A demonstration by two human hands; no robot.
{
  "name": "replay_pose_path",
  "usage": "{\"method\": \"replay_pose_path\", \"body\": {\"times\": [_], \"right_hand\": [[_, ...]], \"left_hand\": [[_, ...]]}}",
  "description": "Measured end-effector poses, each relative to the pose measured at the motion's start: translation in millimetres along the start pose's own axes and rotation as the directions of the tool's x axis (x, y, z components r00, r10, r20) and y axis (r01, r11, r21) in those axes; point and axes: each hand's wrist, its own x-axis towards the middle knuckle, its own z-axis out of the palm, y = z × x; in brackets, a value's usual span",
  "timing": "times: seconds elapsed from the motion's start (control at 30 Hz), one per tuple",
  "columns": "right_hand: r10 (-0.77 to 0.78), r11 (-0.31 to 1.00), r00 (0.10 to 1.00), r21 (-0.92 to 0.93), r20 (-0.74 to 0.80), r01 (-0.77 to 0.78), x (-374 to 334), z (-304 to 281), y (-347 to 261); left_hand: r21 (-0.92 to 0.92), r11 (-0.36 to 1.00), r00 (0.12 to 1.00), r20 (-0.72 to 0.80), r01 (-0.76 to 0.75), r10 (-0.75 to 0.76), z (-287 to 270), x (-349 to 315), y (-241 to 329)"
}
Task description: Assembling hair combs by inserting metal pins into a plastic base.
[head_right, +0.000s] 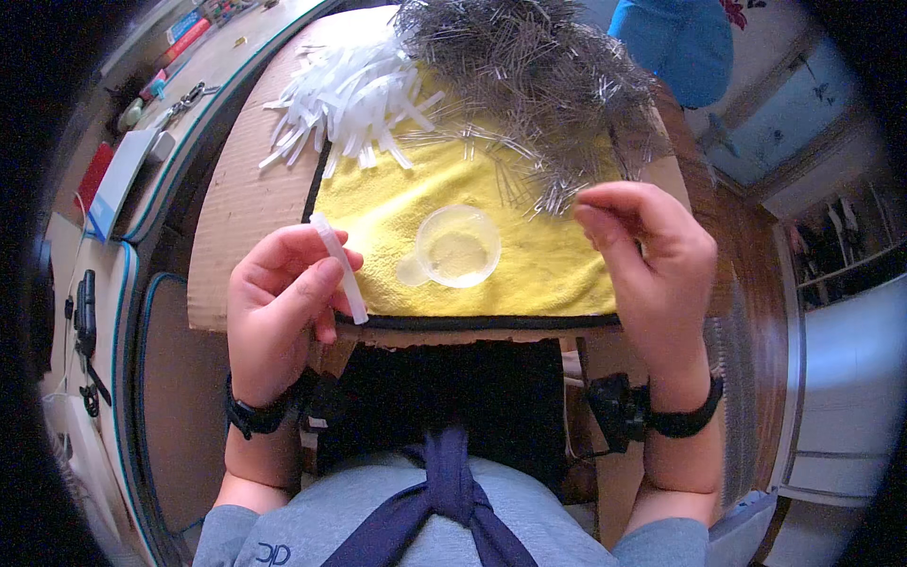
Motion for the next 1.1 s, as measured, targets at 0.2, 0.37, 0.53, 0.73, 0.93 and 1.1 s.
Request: {"method": "replay_pose_path", "body": {"times": [0.2,0.37,0.53,0.73,0.93,1.1], "right_hand": [[-0.208,0.973,0.977,-0.095,0.045,0.212,-7,-1,-8],[-0.066,0.997,0.997,0.029,-0.03,0.067,-22,10,11],[0.177,0.983,0.984,0.051,-0.021,-0.175,-33,9,17],[0.2,0.966,0.98,0.168,-0.001,-0.197,-33,10,17],[0.244,0.93,0.969,0.279,0.023,-0.241,-25,7,18],[0.239,0.959,0.971,0.153,0.002,-0.237,-27,8,12]], "left_hand": [[0.043,0.999,0.998,-0.068,0.02,-0.017,5,4,3],[-0.012,1.0,0.995,-0.101,0.014,-0.015,4,1,4],[0.049,0.999,0.995,-0.096,-0.01,0.015,-23,-9,37],[0.704,0.693,0.979,0.013,-0.154,0.204,-64,49,138],[0.949,0.315,0.995,0.011,0.022,-0.103,-106,232,164],[0.774,0.525,0.931,-0.238,0.354,-0.278,-122,332,114]]}}
